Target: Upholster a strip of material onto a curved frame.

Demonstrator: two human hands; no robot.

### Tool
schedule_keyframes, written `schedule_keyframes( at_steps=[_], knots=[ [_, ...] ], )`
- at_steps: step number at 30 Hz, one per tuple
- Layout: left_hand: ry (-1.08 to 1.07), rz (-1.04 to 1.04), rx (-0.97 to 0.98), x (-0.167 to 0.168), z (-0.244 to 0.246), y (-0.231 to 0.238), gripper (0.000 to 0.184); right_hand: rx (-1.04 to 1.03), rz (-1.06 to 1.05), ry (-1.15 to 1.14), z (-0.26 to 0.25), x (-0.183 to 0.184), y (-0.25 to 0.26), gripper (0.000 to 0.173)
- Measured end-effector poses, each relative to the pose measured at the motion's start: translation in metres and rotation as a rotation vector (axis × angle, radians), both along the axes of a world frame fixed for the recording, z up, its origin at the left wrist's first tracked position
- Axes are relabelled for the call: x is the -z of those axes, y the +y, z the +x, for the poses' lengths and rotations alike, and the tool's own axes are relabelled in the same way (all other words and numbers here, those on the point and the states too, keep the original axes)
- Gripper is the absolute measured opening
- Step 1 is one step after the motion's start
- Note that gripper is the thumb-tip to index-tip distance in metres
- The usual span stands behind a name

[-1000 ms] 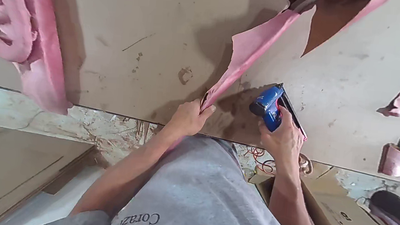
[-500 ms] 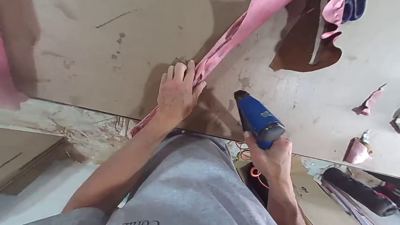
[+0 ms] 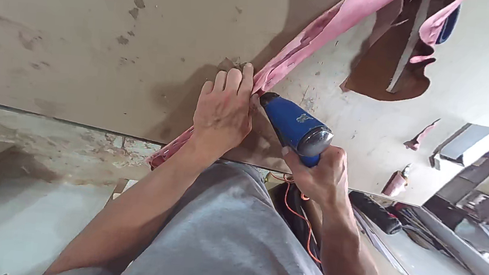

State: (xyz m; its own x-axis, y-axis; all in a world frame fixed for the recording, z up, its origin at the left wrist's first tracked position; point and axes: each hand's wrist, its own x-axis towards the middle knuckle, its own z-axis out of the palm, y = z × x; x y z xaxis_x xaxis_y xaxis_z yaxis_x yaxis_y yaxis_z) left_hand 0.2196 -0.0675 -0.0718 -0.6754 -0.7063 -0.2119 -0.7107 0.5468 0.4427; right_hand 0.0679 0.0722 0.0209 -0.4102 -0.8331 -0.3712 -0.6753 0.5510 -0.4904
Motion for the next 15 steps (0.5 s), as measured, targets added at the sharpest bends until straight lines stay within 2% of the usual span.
schedule_keyframes(
  at_steps=[6, 9, 12, 15],
  knots=[
    [0.008, 0.005, 0.001, 0.001, 0.0, 0.0, 0.05, -0.032, -0.003, 0.012, 0.002, 0.001, -0.002, 0.027],
    [0.013, -0.018, 0.0, 0.005, 0.0, -0.001, 0.049, -0.031, 0.059, 0.039, 0.006, 0.0, -0.012, 0.023],
    [0.052, 0.051, 0.011, 0.001, 0.001, -0.004, 0.05, 0.025, 0.111, 0.017, 0.007, -0.006, -0.014, 0.023],
    [0.141, 0.121, 0.06, -0.001, 0.015, -0.008, 0.067, 0.16, -0.015, -0.159, -0.01, -0.01, 0.007, 0.025]
  ],
)
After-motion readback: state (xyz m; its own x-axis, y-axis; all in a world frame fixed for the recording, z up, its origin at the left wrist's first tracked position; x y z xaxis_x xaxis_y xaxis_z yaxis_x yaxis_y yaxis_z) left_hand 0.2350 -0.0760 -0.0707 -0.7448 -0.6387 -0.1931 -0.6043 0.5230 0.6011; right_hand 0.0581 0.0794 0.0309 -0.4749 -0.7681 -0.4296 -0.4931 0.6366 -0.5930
